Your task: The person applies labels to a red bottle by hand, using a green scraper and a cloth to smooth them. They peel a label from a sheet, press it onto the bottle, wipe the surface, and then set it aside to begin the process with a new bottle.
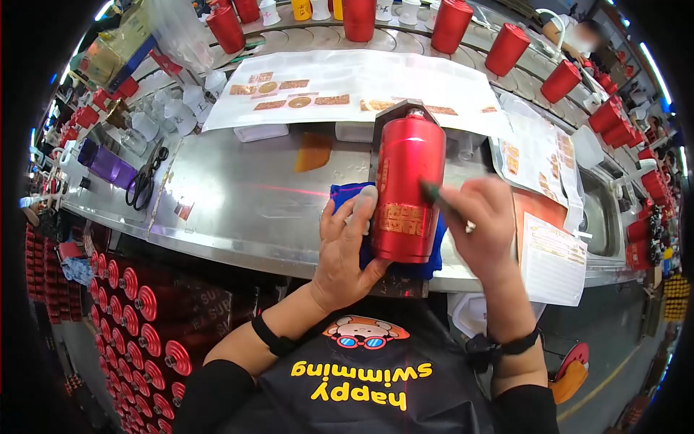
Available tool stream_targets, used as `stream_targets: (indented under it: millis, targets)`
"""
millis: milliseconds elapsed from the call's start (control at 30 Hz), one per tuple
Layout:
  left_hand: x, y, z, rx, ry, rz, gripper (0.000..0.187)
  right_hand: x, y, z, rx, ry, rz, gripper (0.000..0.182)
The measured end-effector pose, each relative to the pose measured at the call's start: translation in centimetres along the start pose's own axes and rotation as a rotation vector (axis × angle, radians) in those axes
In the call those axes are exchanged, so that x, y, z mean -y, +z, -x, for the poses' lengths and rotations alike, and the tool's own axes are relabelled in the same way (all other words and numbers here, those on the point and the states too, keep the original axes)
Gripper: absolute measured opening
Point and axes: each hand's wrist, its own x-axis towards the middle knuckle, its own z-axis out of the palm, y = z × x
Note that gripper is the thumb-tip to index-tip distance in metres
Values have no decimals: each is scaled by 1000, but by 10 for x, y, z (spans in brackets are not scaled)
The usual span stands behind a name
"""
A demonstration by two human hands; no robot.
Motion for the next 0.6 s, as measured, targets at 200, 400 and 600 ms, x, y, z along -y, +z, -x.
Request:
stream_targets:
  millis: [200,400,600]
  targets:
    - [3,-1,-1,48,-73,46,87,19,-30,15,504,279,-663,27]
    - [-11,-22,-16,54,65,-128,95,17,-22,1,310,291,-520,21]
    - [-10,-11,-15,29,-15,-52,98,11,-10,-23,198,390,-313,19]
